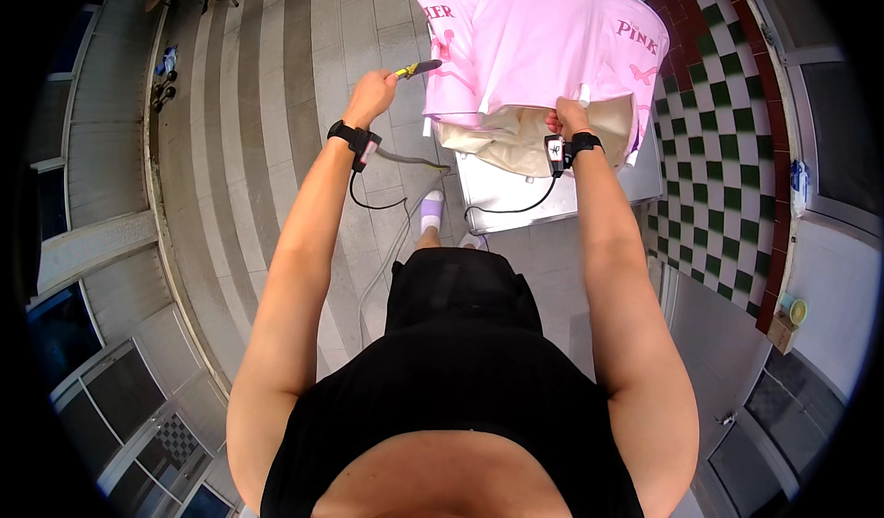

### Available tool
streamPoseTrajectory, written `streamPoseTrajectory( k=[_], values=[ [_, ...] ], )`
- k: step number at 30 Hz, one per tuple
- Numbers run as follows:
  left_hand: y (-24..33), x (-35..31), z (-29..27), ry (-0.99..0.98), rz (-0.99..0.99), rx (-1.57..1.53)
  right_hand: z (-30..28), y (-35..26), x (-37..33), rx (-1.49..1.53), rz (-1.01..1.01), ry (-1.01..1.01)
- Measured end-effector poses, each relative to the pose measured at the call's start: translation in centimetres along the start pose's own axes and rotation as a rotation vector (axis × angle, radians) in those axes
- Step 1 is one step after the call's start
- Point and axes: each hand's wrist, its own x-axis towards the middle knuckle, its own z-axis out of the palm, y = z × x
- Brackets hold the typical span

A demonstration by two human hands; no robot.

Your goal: The person cleans a small pink tent by spraying water with a hose and wiping the fabric with a cloth before folding it on a table.

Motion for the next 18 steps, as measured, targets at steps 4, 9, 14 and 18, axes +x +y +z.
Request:
streamPoseTrajectory(
  k=[4, 9, 14, 18],
  values=[
    [-1.8, -0.9, -0.3, 0.037, 0.011, -0.054, -2.4, -3.7, -1.7, -0.025, -0.254, 0.083],
    [-0.3, -2.4, -1.1, 0.029, -0.005, -0.142, -9.5, -11.6, -5.1, -0.259, -0.617, 0.295],
    [1.2, -2.5, -0.9, 0.047, 0.051, -0.131, -15.2, -14.9, -9.6, -0.234, -0.711, 0.377],
    [1.6, -2.9, -0.7, 0.029, 0.031, -0.136, -20.8, -15.8, -12.6, -0.133, -0.753, 0.416]
  ],
)
